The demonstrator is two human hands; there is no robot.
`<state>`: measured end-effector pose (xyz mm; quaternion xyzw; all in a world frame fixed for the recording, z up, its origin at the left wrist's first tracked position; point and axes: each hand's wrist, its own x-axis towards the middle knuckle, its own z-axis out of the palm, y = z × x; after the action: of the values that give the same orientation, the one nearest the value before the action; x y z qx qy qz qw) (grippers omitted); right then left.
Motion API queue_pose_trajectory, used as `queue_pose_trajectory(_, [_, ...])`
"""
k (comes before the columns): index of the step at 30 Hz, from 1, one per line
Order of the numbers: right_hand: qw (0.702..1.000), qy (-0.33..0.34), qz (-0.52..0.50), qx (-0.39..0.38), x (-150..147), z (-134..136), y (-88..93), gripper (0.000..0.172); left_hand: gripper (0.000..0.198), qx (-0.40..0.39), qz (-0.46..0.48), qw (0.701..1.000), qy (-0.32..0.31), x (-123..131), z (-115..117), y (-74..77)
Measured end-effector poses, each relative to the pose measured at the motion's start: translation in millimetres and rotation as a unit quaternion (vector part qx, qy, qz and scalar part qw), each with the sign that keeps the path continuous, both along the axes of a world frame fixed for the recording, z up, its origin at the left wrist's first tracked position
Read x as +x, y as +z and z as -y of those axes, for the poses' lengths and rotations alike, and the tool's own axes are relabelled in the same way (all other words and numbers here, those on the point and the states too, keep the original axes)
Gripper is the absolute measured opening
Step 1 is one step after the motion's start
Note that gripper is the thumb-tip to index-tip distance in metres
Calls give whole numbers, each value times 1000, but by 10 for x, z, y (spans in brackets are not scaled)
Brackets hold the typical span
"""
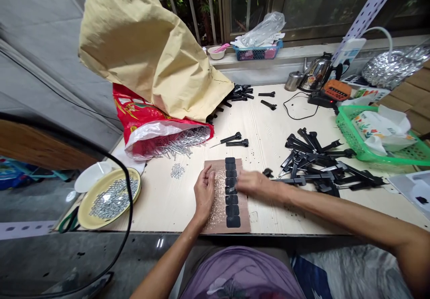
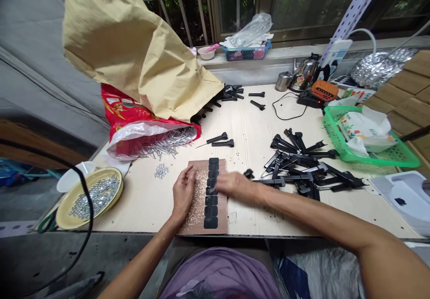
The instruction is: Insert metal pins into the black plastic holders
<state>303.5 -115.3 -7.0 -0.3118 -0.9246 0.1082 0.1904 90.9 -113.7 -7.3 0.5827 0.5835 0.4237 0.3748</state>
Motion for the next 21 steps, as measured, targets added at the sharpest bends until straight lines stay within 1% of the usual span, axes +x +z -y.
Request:
queue_pose_trajectory(1, [999,50,7,-4,-7,30,4,29,45,0,-3,1000,-2,0,0,0])
queue_pose_trajectory(2, [998,66,6,-8,-9,34,11,29,44,0,-5,1000,-4,-1,0,-1])
queue_pose_trajectory(3, [999,46,-1,-11,-4,9,19,29,44,1,-6,1000,-5,-1,0,-3])
queue_pose_trajectory(5, [998,-55,-28,-16,18,-106,28,32,44,4,-8,1000,-4,-4,0,-8])
queue_pose_trajectory(6, [995,-93,-38,-14,29,-168,23,34,44,6,-10,1000,-1,-6,0,-12])
queue_pose_trajectory(7, [994,-98,-39,-14,35,-213,12,35,43,8,-13,1000,2,-8,1,-16])
queue_pose_trajectory(9, [998,-48,-31,-18,26,-221,-23,34,42,13,-18,1000,3,-11,0,-26])
queue_pose_trajectory(11, [1000,1,-26,-14,-4,-133,-52,31,42,18,-23,1000,0,-13,-3,-38])
queue_pose_trajectory(12, [999,11,-30,-10,-22,-75,-56,30,41,21,-25,999,-2,-13,-5,-44])
queue_pose_trajectory(16, [999,-9,-50,-8,-77,83,-6,29,39,30,-26,999,-10,-19,-7,-65])
queue_pose_trajectory(18, [998,-13,-55,-14,-84,89,21,30,39,32,-26,999,-11,-20,-5,-71])
queue_pose_trajectory(21, [998,-13,-62,-29,-59,19,29,30,39,37,-26,999,-10,-17,3,-70])
